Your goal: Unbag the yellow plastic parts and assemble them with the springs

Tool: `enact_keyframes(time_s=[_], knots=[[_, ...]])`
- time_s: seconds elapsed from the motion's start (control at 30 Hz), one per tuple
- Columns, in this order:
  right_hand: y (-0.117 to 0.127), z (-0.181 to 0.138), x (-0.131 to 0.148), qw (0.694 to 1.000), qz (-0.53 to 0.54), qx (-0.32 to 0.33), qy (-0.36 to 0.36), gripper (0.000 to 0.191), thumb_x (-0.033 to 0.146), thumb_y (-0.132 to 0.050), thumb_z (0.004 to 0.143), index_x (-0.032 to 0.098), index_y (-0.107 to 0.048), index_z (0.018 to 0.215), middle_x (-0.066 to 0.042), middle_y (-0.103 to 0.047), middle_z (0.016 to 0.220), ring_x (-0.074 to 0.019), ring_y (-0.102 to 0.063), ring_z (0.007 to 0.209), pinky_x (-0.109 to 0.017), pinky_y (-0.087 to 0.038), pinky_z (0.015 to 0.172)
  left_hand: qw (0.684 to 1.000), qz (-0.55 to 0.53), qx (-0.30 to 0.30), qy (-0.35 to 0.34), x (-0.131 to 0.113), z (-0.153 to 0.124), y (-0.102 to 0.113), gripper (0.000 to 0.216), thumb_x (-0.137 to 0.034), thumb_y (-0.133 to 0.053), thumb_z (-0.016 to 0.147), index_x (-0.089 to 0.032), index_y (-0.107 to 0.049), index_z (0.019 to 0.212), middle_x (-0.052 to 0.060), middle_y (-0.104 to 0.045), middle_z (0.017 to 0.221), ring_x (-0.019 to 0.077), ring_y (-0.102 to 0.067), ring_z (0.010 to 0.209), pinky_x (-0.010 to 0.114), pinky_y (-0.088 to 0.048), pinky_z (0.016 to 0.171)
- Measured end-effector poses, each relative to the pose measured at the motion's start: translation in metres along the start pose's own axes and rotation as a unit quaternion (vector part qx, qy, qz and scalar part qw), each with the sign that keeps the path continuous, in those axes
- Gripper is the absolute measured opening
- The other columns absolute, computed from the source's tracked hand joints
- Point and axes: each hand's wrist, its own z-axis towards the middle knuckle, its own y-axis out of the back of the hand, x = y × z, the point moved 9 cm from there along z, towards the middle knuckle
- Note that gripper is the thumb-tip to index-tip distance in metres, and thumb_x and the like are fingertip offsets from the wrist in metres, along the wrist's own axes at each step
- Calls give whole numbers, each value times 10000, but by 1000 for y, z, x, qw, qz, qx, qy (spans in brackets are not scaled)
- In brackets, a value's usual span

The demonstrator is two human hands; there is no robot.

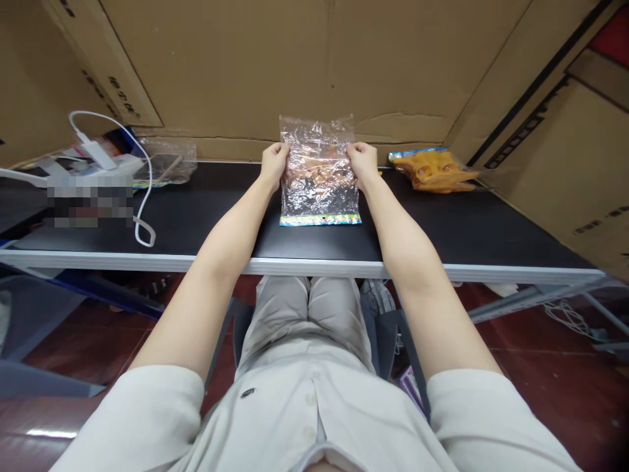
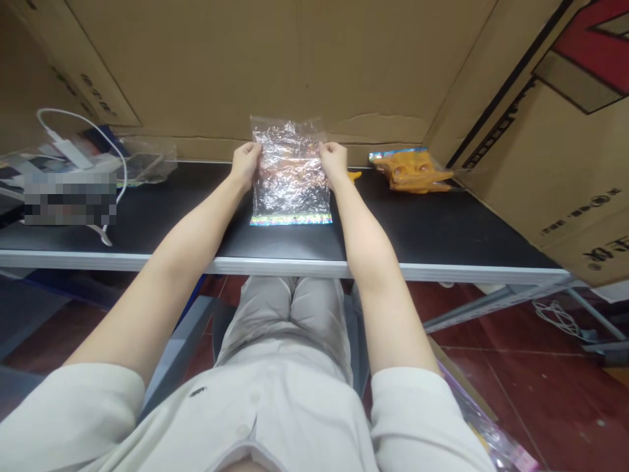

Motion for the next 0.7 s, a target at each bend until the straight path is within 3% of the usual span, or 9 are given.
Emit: enact_keyframes(time_s=[0.1,0.17,0.27,0.4,0.5,0.7], knots=[[11,-4,4,995,-36,-89,13,385,345,-715,1042,231,-522,729,22,-475,728,-173,-634,860,-275,-539,818,1000,5,-21,-14,-3,-1,3,557,-533,-824,1061,-237,-484,733,-91,-271,560,88,-357,439,227,-293,442],[9,-3,1,996,-36,-79,8,433,416,-744,1035,234,-507,722,21,-455,721,-181,-630,844,-287,-523,799,999,6,-26,-23,-4,-1,4,562,-582,-780,1079,-240,-490,740,-88,-258,556,88,-332,431,229,-262,421],[8,-2,-1,997,-2,-71,-5,478,484,-801,989,245,-477,730,16,-444,726,-182,-603,804,-284,-496,732,999,17,-28,-27,-4,0,6,594,-659,-752,1069,-246,-477,742,-73,-278,574,112,-429,474,224,-326,455],[0,-8,-2,996,61,-50,-40,306,241,-760,899,255,-478,780,32,-442,713,-143,-503,689,-246,-434,615,996,43,-62,-56,-11,1,16,598,-563,-775,1085,-235,-460,698,-51,-344,620,146,-535,618,222,-414,571],[-5,-13,-4,994,72,-39,-67,293,163,-736,825,258,-460,797,39,-463,719,-133,-479,655,-244,-428,601,992,60,-72,-82,-16,1,20,580,-454,-841,1056,-216,-494,656,-44,-422,649,152,-562,714,215,-446,657],[-6,-18,-13,987,93,-34,-123,306,99,-709,839,268,-457,804,35,-509,723,-128,-444,619,-293,-506,651,996,45,-18,-80,-11,5,16,525,-467,-891,1016,-207,-590,673,-23,-506,669,163,-614,768,209,-512,716]])
